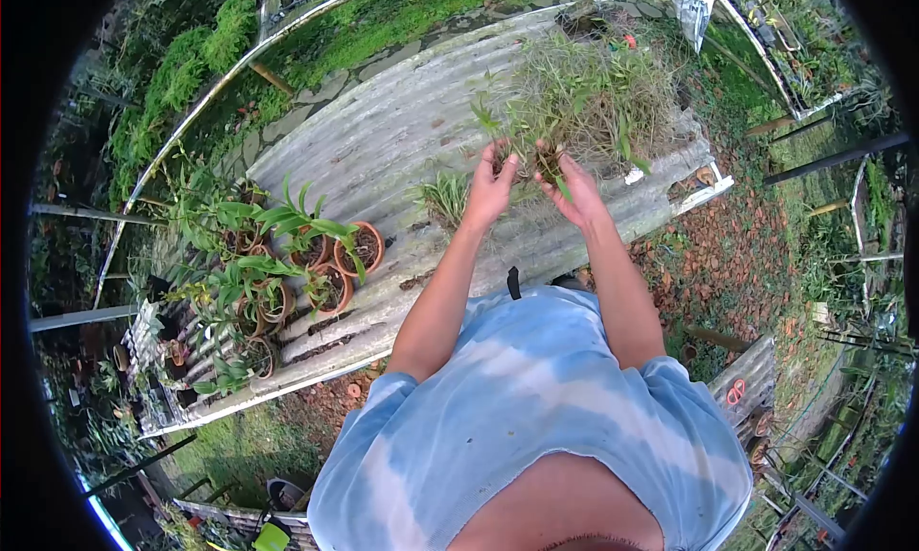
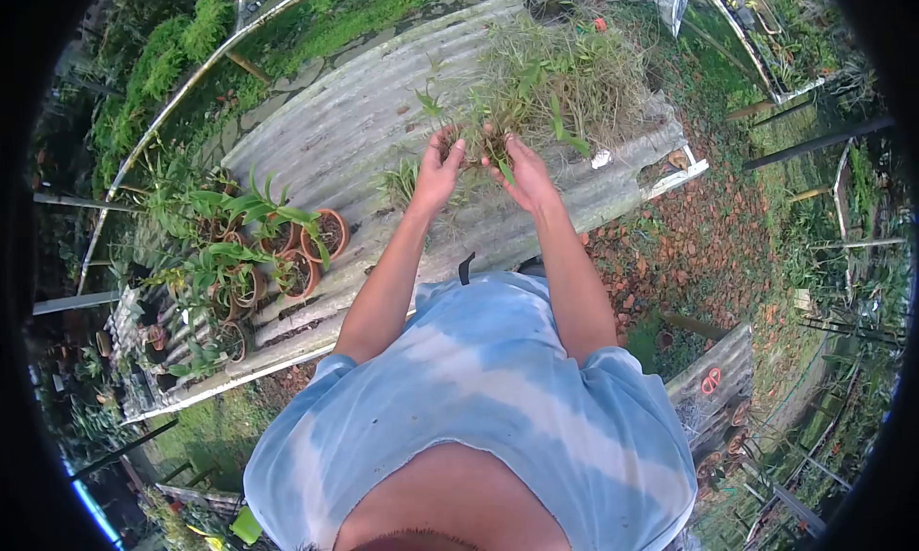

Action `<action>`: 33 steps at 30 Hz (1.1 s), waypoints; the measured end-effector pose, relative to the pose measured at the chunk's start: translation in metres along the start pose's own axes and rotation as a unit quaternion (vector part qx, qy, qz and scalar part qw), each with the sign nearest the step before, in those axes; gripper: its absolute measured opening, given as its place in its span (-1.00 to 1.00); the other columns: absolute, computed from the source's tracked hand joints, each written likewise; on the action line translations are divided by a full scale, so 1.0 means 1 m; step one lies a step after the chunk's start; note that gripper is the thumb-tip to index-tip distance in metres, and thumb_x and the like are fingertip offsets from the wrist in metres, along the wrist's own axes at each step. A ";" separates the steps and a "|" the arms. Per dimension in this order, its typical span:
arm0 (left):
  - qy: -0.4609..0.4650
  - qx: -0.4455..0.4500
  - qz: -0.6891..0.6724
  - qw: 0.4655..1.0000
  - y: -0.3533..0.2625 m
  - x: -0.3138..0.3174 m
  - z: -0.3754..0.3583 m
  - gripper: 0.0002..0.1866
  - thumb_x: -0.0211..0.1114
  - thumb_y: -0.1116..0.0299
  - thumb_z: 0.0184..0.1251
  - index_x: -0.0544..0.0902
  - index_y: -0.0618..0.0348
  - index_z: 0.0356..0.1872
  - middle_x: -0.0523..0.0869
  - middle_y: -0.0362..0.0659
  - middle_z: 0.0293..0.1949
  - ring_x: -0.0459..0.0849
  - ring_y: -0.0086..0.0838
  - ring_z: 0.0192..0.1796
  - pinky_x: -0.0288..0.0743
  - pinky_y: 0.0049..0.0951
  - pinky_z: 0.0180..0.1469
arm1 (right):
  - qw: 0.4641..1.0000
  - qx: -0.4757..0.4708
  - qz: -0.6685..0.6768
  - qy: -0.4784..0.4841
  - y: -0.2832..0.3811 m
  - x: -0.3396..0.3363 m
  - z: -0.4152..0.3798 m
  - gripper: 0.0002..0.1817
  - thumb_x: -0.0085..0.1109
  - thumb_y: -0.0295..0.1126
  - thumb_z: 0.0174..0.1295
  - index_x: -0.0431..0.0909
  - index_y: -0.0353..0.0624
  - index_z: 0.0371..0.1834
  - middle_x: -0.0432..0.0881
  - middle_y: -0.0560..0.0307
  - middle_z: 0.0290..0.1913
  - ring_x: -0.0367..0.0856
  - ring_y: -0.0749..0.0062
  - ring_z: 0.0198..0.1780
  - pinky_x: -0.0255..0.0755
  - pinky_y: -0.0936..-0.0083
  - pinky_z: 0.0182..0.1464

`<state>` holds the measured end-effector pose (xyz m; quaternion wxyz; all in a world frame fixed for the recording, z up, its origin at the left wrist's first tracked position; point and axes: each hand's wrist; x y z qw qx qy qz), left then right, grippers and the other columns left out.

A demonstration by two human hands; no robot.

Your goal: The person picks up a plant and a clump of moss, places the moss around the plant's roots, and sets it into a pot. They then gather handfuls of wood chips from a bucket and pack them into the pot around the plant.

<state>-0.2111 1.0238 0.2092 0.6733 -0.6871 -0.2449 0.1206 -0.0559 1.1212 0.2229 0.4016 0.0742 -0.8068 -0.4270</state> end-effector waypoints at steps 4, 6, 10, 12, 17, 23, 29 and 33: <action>0.073 0.037 -0.002 0.997 0.018 0.016 0.012 -0.53 0.13 0.22 0.66 0.42 0.27 0.42 0.56 -0.07 0.27 0.55 -0.44 0.22 0.42 -0.38 0.28 | 0.999 0.009 -0.010 -0.047 0.012 0.011 -0.032 -0.59 -0.06 -0.07 0.64 0.49 0.03 0.38 0.69 0.34 0.06 0.66 0.54 -0.13 0.45 0.63 -0.24; 0.100 0.085 0.080 0.988 0.023 0.027 0.016 -0.52 0.12 0.21 0.67 0.42 0.28 0.42 0.55 -0.07 0.31 0.55 -0.42 0.25 0.42 -0.39 0.30 | 0.996 -0.032 0.002 -0.088 0.009 0.003 -0.042 -0.61 0.01 -0.02 0.60 0.51 0.05 0.30 0.68 0.39 0.02 0.64 0.56 -0.13 0.47 0.60 -0.21; 0.113 0.091 0.067 0.987 -0.008 0.049 0.012 -0.55 0.20 0.29 0.63 0.45 0.32 0.38 0.59 -0.11 0.28 0.60 -0.46 0.21 0.46 -0.44 0.26 | 0.971 -0.099 -0.043 -0.215 0.006 -0.019 -0.060 -0.62 0.16 -0.05 0.53 0.51 0.03 0.26 0.69 0.32 0.04 0.70 0.48 -0.13 0.53 0.48 -0.25; 0.117 0.062 -0.033 0.991 -0.020 0.057 0.013 -0.59 0.24 0.35 0.59 0.49 0.33 0.33 0.62 -0.14 0.23 0.63 -0.49 0.17 0.48 -0.47 0.22 | 0.942 -0.129 -0.135 -0.280 0.010 -0.028 -0.072 -0.62 0.18 -0.04 0.52 0.55 -0.02 0.21 0.65 0.32 0.00 0.63 0.55 -0.04 0.50 0.48 -0.12; 0.124 0.090 -0.062 0.986 -0.016 0.066 0.041 -0.68 0.29 0.43 0.55 0.55 0.28 0.23 0.69 -0.18 0.08 0.62 -0.58 0.11 0.49 -0.50 0.18 | 0.897 -0.089 -0.280 -0.330 0.038 -0.040 -0.053 -0.59 0.14 -0.06 0.54 0.63 -0.17 0.15 0.62 0.21 0.05 0.56 0.55 0.08 0.43 0.49 0.14; 0.016 0.121 -0.028 0.992 -0.017 0.037 0.051 -0.70 0.28 0.38 0.56 0.56 0.29 0.19 0.71 -0.21 -0.02 0.62 -0.62 0.01 0.51 -0.50 0.09 | 0.968 -0.135 -0.124 -0.169 0.068 -0.023 0.016 -0.51 0.05 -0.04 0.57 0.51 -0.21 0.30 0.57 0.00 0.28 0.57 0.33 0.25 0.58 0.26 0.19; -0.056 0.105 -0.005 0.993 -0.021 -0.011 0.030 -0.75 0.26 0.34 0.58 0.58 0.23 0.14 0.72 -0.23 -0.10 0.64 -0.62 -0.10 0.54 -0.53 -0.01 | 0.898 0.067 -0.394 -0.184 0.087 0.000 0.058 -0.51 -0.02 -0.12 0.61 0.35 -0.13 0.46 0.46 0.08 0.28 0.53 0.39 0.03 0.57 0.09 0.29; -0.062 0.085 0.033 0.994 -0.015 -0.036 0.009 -0.68 0.24 0.34 0.59 0.55 0.26 0.22 0.73 -0.19 -0.01 0.64 -0.60 0.00 0.52 -0.52 0.04 | 0.876 -0.041 -0.453 -0.159 0.076 0.009 0.066 -0.53 0.05 -0.09 0.56 0.50 -0.19 0.33 0.59 -0.05 0.20 0.62 0.23 0.14 0.62 0.09 0.17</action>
Point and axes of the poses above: each hand's wrist, its own z-axis towards the middle knuckle, its own x-axis out of the palm, y = z × x
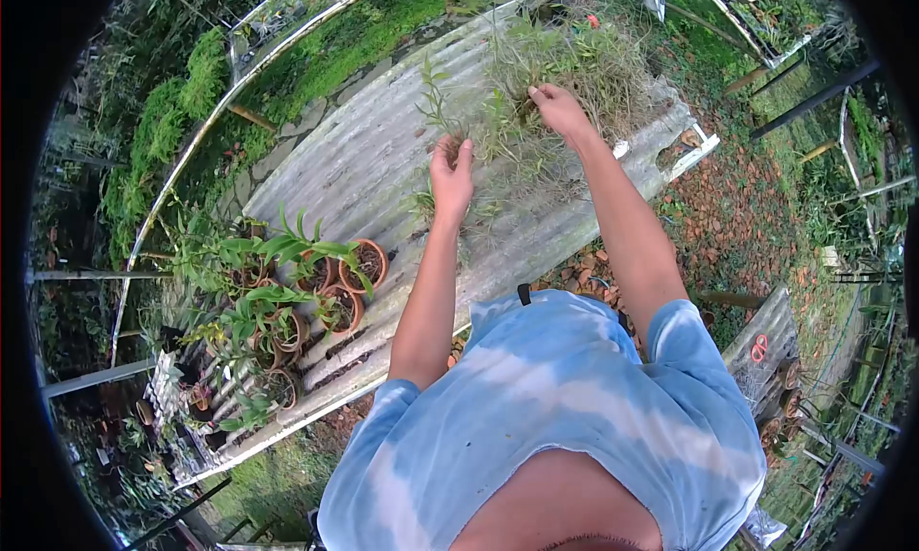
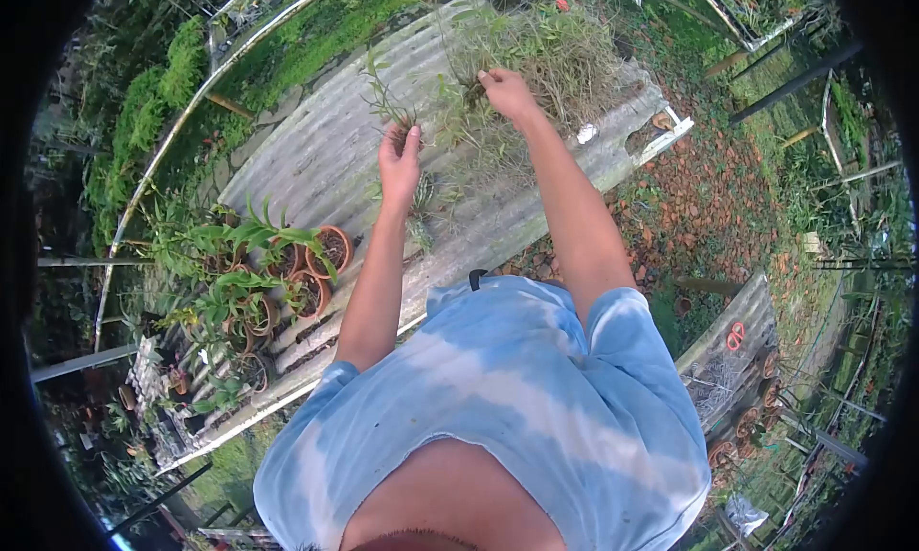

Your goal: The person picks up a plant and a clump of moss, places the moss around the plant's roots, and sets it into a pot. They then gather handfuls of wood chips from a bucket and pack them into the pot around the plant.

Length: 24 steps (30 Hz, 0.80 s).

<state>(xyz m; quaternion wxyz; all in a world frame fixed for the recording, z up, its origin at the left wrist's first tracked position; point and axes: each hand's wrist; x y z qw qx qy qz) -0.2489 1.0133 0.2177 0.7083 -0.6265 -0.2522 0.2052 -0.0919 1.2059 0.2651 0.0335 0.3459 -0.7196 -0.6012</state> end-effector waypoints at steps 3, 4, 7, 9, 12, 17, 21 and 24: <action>-0.003 -0.020 -0.023 1.000 -0.008 -0.006 -0.007 -0.66 0.18 0.28 0.64 0.51 0.18 0.29 0.72 -0.18 0.06 0.65 -0.57 0.03 0.55 -0.49 0.03 | 0.971 -0.003 0.238 0.030 0.014 0.017 -0.037 -0.53 0.02 -0.16 0.60 0.41 -0.20 0.42 0.58 -0.02 0.23 0.67 0.27 0.04 0.64 0.20 0.07; -0.003 -0.030 -0.040 0.999 -0.016 -0.005 -0.005 -0.66 0.16 0.27 0.65 0.51 0.16 0.29 0.72 -0.18 0.09 0.65 -0.57 0.02 0.56 -0.49 0.03 | 0.963 0.001 0.268 0.027 0.014 0.021 -0.046 -0.54 0.01 -0.18 0.61 0.39 -0.20 0.43 0.58 0.00 0.21 0.67 0.31 0.00 0.65 0.25 0.03; 0.027 -0.034 -0.054 0.998 -0.032 0.005 -0.002 -0.64 0.12 0.23 0.67 0.49 0.14 0.33 0.70 -0.18 0.15 0.63 -0.58 0.04 0.57 -0.47 0.03 | 0.945 0.013 0.325 0.016 0.010 0.027 -0.071 -0.53 -0.01 -0.22 0.63 0.31 -0.18 0.48 0.59 0.03 0.17 0.68 0.37 -0.11 0.65 0.34 -0.06; 0.066 -0.024 -0.052 0.996 -0.037 0.019 0.001 -0.61 0.12 0.22 0.67 0.46 0.15 0.37 0.69 -0.19 0.15 0.62 -0.60 0.05 0.56 -0.48 0.03 | 0.946 0.020 0.322 0.009 0.005 0.027 -0.078 -0.49 -0.01 -0.22 0.62 0.25 -0.16 0.52 0.59 0.03 0.18 0.67 0.37 -0.14 0.66 0.35 -0.08; 0.158 0.005 -0.019 0.987 -0.031 0.041 0.000 -0.51 0.17 0.29 0.63 0.38 0.17 0.47 0.65 -0.19 0.20 0.60 -0.59 0.10 0.52 -0.47 0.13 | 0.968 -0.043 0.244 -0.023 0.002 0.021 -0.093 -0.68 0.04 -0.24 0.60 0.48 -0.20 0.23 0.65 0.16 -0.08 0.65 0.51 -0.21 0.65 0.47 -0.24; 0.318 -0.043 -0.062 0.945 -0.042 0.065 -0.015 -0.27 0.17 0.49 0.49 0.11 0.19 0.62 0.47 -0.13 0.42 0.51 -0.47 0.36 0.38 -0.42 0.39 | 0.978 -0.084 0.152 -0.115 0.000 0.004 -0.123 -0.76 0.16 -0.22 0.53 0.57 -0.20 -0.08 0.56 0.26 -0.29 0.56 0.63 -0.34 0.62 0.58 -0.38; 0.370 -0.055 -0.105 0.922 -0.030 0.089 -0.017 -0.26 0.15 0.53 0.49 0.07 0.19 0.63 0.40 -0.09 0.47 0.43 -0.47 0.44 0.32 -0.42 0.43 | 0.971 -0.085 0.164 -0.154 -0.033 -0.012 -0.135 -0.76 0.18 -0.22 0.52 0.58 -0.19 -0.08 0.56 0.28 -0.32 0.54 0.68 -0.33 0.55 0.59 -0.43; 0.410 -0.101 -0.176 0.889 -0.023 0.124 -0.032 -0.28 0.26 0.56 0.44 0.17 0.19 0.56 0.45 -0.10 0.41 0.48 -0.42 0.41 0.40 -0.37 0.40 | 0.952 -0.095 0.177 -0.230 -0.054 -0.026 -0.167 -0.78 0.19 -0.27 0.52 0.59 -0.23 -0.05 0.59 0.29 -0.30 0.55 0.69 -0.32 0.51 0.61 -0.38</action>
Point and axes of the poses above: each hand's wrist, its own z-axis towards the middle knuckle, its own x-axis out of the palm, y = z × x
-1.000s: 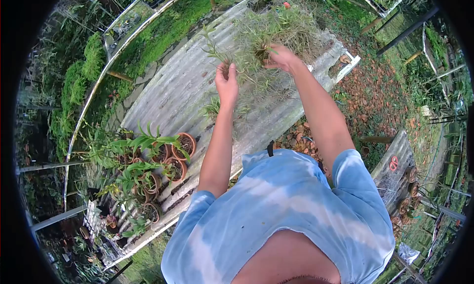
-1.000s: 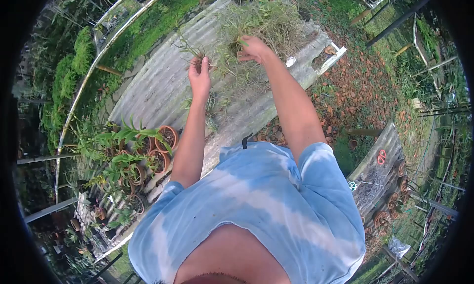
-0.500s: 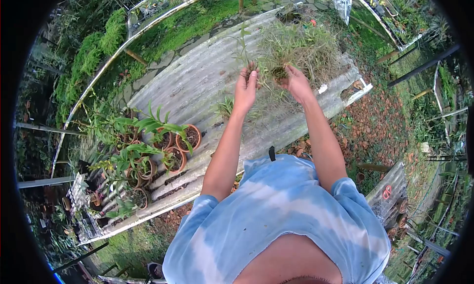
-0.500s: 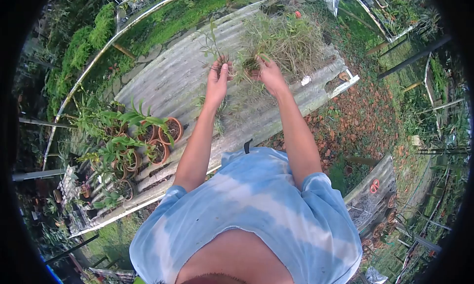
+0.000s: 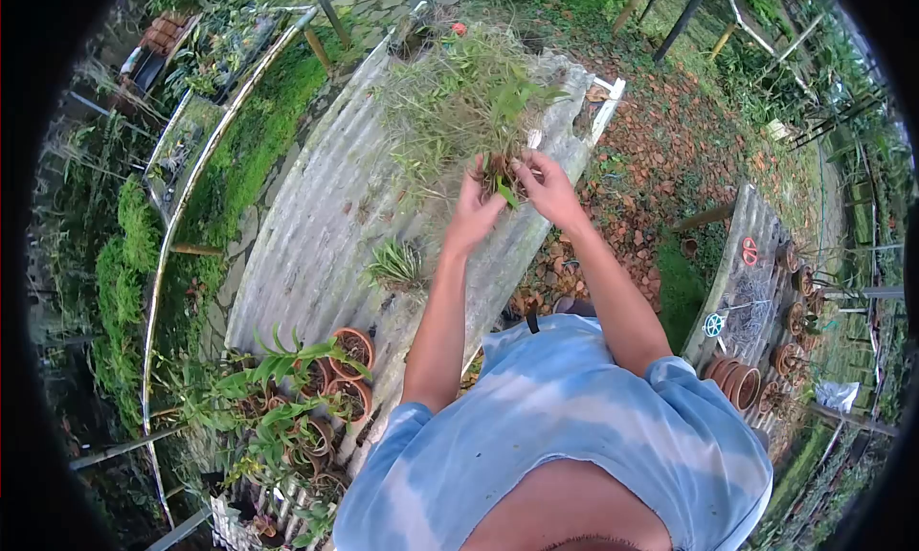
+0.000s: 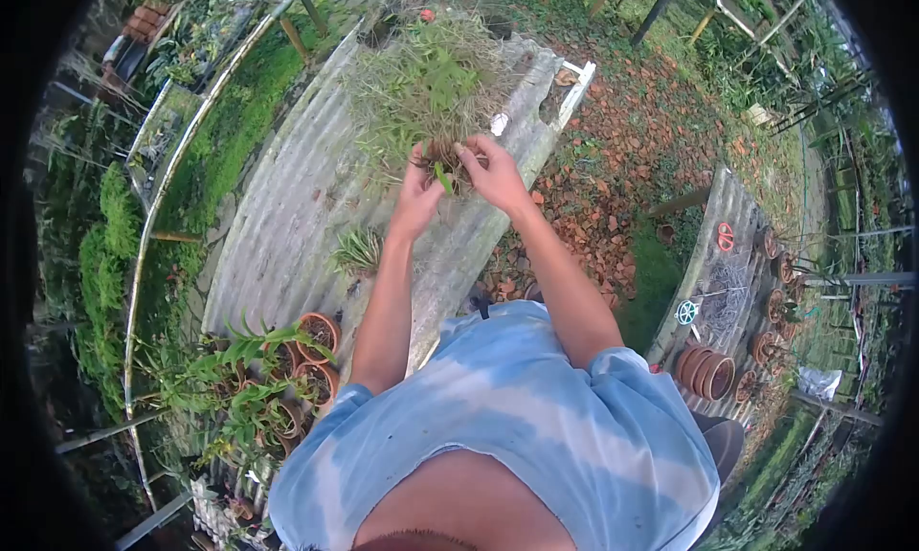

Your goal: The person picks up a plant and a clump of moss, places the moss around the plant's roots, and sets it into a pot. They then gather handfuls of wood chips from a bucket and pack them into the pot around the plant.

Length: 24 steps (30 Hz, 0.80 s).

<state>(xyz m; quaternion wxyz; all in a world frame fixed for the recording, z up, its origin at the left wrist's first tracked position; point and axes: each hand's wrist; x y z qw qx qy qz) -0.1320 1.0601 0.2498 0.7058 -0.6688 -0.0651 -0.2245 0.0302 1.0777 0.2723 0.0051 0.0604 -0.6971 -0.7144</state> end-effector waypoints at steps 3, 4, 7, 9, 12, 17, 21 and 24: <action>0.043 -0.007 -0.017 0.999 0.011 0.037 0.002 -0.29 0.37 0.59 0.37 0.27 0.19 0.49 0.49 -0.12 0.36 0.53 -0.35 0.36 0.53 -0.29 0.34 | 0.998 0.003 0.033 -0.047 -0.018 -0.028 -0.018 -0.81 0.19 -0.33 0.52 0.60 -0.25 -0.03 0.61 0.28 -0.29 0.56 0.69 -0.34 0.51 0.61 -0.34; 0.051 -0.014 -0.014 0.999 0.021 0.047 0.005 -0.28 0.39 0.60 0.34 0.27 0.18 0.47 0.50 -0.12 0.34 0.55 -0.35 0.34 0.57 -0.29 0.30 | 0.998 -0.001 0.019 -0.061 -0.016 -0.038 -0.027 -0.81 0.20 -0.33 0.52 0.59 -0.25 -0.03 0.61 0.28 -0.30 0.56 0.69 -0.35 0.51 0.61 -0.34; 0.076 -0.043 -0.029 0.996 0.030 0.087 0.006 -0.28 0.43 0.58 0.32 0.19 0.15 0.40 0.53 -0.11 0.24 0.60 -0.40 0.24 0.59 -0.33 0.25 | 0.993 0.010 0.061 -0.104 -0.021 -0.068 -0.054 -0.82 0.20 -0.34 0.52 0.58 -0.24 -0.04 0.60 0.31 -0.35 0.56 0.70 -0.37 0.49 0.62 -0.37; 0.102 -0.068 -0.052 0.991 0.047 0.109 0.004 -0.25 0.43 0.58 0.33 0.15 0.14 0.41 0.53 -0.10 0.24 0.61 -0.41 0.23 0.60 -0.34 0.24 | 0.988 0.010 0.091 -0.124 -0.029 -0.091 -0.076 -0.84 0.19 -0.35 0.52 0.59 -0.24 -0.06 0.59 0.33 -0.35 0.55 0.71 -0.37 0.48 0.63 -0.38; 0.147 -0.074 -0.017 0.986 0.063 0.149 -0.010 -0.26 0.37 0.43 0.45 0.04 0.13 0.43 0.48 -0.08 0.26 0.51 -0.39 0.31 0.40 -0.33 0.36 | 0.977 0.005 0.122 -0.177 -0.027 -0.121 -0.115 -0.86 0.17 -0.35 0.54 0.57 -0.20 -0.09 0.59 0.36 -0.35 0.50 0.75 -0.41 0.45 0.66 -0.39; 0.276 -0.016 0.154 0.949 0.103 0.200 -0.054 -0.36 0.16 0.32 0.61 0.07 0.27 0.53 0.33 -0.07 0.43 0.32 -0.45 0.43 0.18 -0.37 0.47 | 0.957 0.075 0.098 -0.264 -0.008 -0.173 -0.217 -0.83 0.15 -0.30 0.56 0.55 -0.17 -0.12 0.48 0.45 -0.41 0.39 0.82 -0.41 0.40 0.68 -0.39; 0.324 -0.175 0.119 0.922 0.117 0.248 -0.103 -0.49 0.16 0.30 0.63 0.34 0.27 0.47 0.53 -0.18 0.28 0.50 -0.55 0.26 0.36 -0.47 0.34 | 0.942 0.004 0.067 -0.328 -0.055 -0.216 -0.291 -0.85 0.13 -0.31 0.57 0.56 -0.15 -0.11 0.46 0.46 -0.40 0.32 0.78 -0.42 0.35 0.67 -0.40; 0.320 -0.151 0.128 0.926 0.134 0.282 -0.132 -0.68 0.21 0.40 0.60 0.55 0.27 0.26 0.69 -0.28 0.02 0.63 -0.65 0.01 0.53 -0.57 0.09 | 0.930 -0.015 0.119 -0.349 -0.073 -0.236 -0.343 -0.85 0.12 -0.32 0.57 0.57 -0.16 -0.10 0.49 0.42 -0.35 0.37 0.77 -0.38 0.44 0.65 -0.34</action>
Point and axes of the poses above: each hand's wrist, its own z-axis towards the middle knuckle, its own x-axis out of the palm, y = z × x
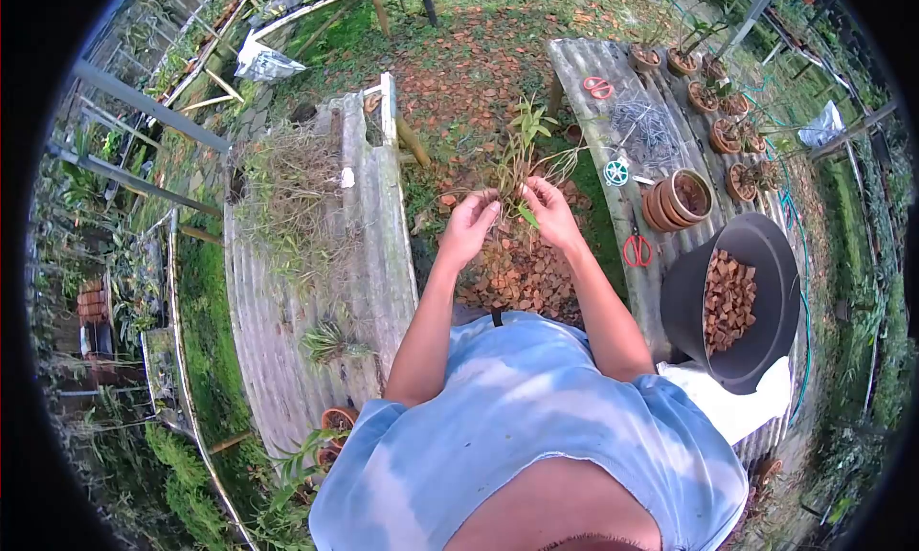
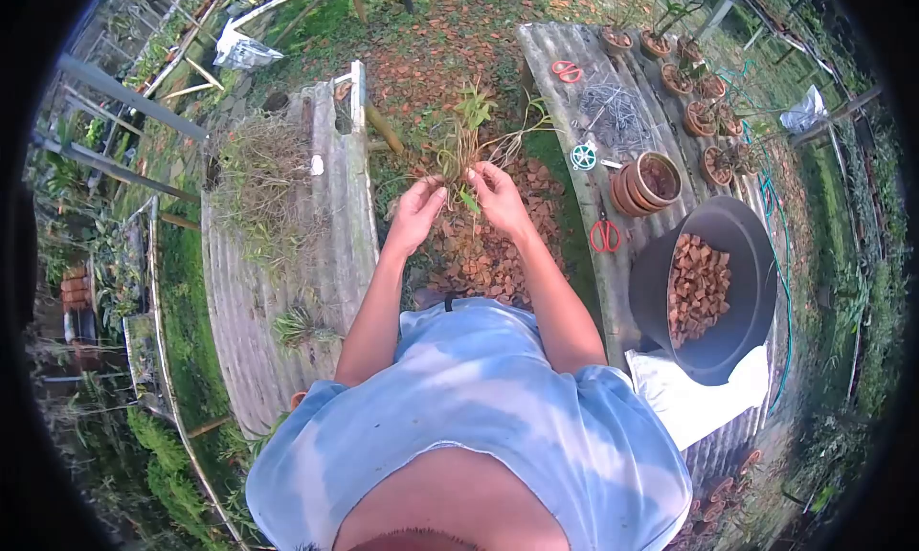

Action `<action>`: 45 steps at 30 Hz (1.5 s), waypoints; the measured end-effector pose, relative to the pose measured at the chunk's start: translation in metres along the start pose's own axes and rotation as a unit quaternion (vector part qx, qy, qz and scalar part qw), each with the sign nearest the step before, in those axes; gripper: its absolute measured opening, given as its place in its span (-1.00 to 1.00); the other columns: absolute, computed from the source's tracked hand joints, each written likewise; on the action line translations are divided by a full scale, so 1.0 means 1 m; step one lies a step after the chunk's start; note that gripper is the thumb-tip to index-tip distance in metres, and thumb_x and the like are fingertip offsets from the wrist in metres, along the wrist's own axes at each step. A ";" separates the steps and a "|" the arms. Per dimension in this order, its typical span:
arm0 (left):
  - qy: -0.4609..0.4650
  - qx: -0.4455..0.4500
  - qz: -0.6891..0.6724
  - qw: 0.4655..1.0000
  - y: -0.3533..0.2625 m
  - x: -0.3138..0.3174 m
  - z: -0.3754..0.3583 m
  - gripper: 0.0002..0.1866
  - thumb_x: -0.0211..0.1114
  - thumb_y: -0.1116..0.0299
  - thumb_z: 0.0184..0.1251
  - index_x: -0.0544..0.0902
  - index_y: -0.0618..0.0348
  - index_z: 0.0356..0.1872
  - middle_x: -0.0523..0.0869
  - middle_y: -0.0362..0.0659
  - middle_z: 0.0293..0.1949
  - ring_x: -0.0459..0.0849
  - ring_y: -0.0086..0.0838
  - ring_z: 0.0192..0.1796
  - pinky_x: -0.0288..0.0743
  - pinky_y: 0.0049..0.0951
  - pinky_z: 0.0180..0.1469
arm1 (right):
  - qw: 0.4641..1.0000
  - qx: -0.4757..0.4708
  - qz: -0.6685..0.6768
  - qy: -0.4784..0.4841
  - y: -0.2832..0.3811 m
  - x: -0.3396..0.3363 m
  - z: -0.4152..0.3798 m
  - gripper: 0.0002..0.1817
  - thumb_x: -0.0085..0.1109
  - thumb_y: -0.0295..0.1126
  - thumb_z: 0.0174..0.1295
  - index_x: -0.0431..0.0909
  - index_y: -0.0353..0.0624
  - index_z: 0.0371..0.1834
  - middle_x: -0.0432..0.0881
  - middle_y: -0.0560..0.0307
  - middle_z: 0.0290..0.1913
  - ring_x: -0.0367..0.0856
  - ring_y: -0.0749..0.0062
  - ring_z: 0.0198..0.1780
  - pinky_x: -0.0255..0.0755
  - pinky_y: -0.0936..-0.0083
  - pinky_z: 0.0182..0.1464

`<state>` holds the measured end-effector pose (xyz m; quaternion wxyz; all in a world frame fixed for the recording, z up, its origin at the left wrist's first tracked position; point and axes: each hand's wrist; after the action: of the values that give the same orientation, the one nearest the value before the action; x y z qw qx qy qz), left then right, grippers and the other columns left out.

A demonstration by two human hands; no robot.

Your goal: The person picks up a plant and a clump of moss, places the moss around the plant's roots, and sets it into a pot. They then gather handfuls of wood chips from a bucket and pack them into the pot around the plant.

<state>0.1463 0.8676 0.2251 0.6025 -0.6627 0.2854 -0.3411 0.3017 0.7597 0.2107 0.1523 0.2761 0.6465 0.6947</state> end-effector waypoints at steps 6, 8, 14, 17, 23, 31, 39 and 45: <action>-0.033 0.031 -0.082 0.996 0.003 0.074 0.006 -0.78 0.24 0.45 0.58 0.60 0.24 0.14 0.71 -0.31 -0.06 0.64 -0.69 -0.09 0.55 -0.61 -0.01 | 0.992 0.017 -0.006 -0.124 0.016 -0.085 -0.046 -0.79 0.09 -0.24 0.59 0.57 -0.15 -0.07 0.58 0.41 -0.25 0.51 0.75 -0.21 0.53 0.60 -0.27; -0.046 0.038 -0.119 0.991 0.001 0.090 0.010 -0.83 0.24 0.44 0.58 0.61 0.21 0.08 0.73 -0.31 -0.10 0.65 -0.68 -0.12 0.54 -0.59 -0.05 | 0.986 0.055 0.071 -0.141 0.031 -0.103 -0.065 -0.80 0.08 -0.23 0.59 0.56 -0.13 -0.07 0.56 0.40 -0.22 0.49 0.74 -0.23 0.58 0.57 -0.24; -0.015 0.062 -0.060 0.996 0.011 0.133 0.025 -0.73 0.29 0.46 0.54 0.58 0.26 0.17 0.75 -0.21 -0.09 0.70 -0.61 -0.06 0.60 -0.54 0.02 | 0.970 0.017 0.106 -0.217 0.042 -0.136 -0.106 -0.82 0.11 -0.25 0.58 0.57 -0.10 -0.01 0.57 0.40 -0.21 0.48 0.74 -0.26 0.57 0.58 -0.23; 0.020 0.057 -0.048 0.997 0.019 0.162 0.029 -0.74 0.33 0.52 0.49 0.60 0.33 0.13 0.74 -0.20 -0.08 0.70 -0.61 -0.05 0.60 -0.56 0.05 | 0.972 0.006 -0.030 -0.234 0.030 -0.146 -0.110 -0.81 0.17 -0.29 0.55 0.59 -0.17 -0.01 0.58 0.41 -0.23 0.41 0.76 -0.25 0.39 0.67 -0.19; 0.111 0.057 -0.047 0.991 0.016 0.209 0.027 -0.77 0.22 0.63 0.51 0.60 0.34 0.12 0.77 -0.16 -0.05 0.72 -0.60 -0.01 0.59 -0.59 0.08 | 0.939 -0.087 -0.098 -0.319 0.038 -0.142 -0.110 -0.79 0.17 -0.27 0.55 0.58 -0.22 -0.07 0.55 0.41 -0.29 0.38 0.77 -0.28 0.35 0.65 -0.25; 0.195 0.090 -0.049 0.975 0.015 0.197 0.055 -0.78 0.15 0.61 0.56 0.57 0.37 0.14 0.73 -0.12 0.05 0.69 -0.59 0.08 0.56 -0.55 0.17 | 0.918 -0.108 -0.077 -0.373 0.046 -0.131 -0.090 -0.81 0.16 -0.31 0.55 0.58 -0.24 -0.09 0.60 0.38 -0.27 0.43 0.80 -0.27 0.40 0.69 -0.21; 0.197 0.072 -0.081 0.974 0.023 0.173 0.082 -0.78 0.17 0.56 0.58 0.58 0.41 0.14 0.75 -0.13 0.02 0.70 -0.60 0.06 0.55 -0.58 0.16 | 0.903 -0.129 0.007 -0.409 0.032 -0.112 -0.068 -0.84 0.14 -0.34 0.56 0.57 -0.22 -0.07 0.57 0.44 -0.28 0.38 0.83 -0.30 0.33 0.73 -0.25; 0.264 0.054 -0.062 0.961 0.023 0.165 0.084 -0.75 0.17 0.57 0.58 0.58 0.43 0.17 0.75 -0.09 0.07 0.70 -0.57 0.11 0.55 -0.56 0.22 | 0.886 -0.103 -0.047 -0.450 0.031 -0.103 -0.066 -0.85 0.16 -0.33 0.55 0.57 -0.19 -0.07 0.55 0.47 -0.31 0.36 0.85 -0.33 0.29 0.73 -0.31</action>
<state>0.3136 0.7860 0.2162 0.5182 -0.5320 0.3743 -0.5553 0.3499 0.6436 0.2216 0.4866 0.5111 0.4455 0.5510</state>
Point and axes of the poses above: each hand's wrist, its own z-axis towards the middle knuckle, its own x-axis out of the palm, y = z × x
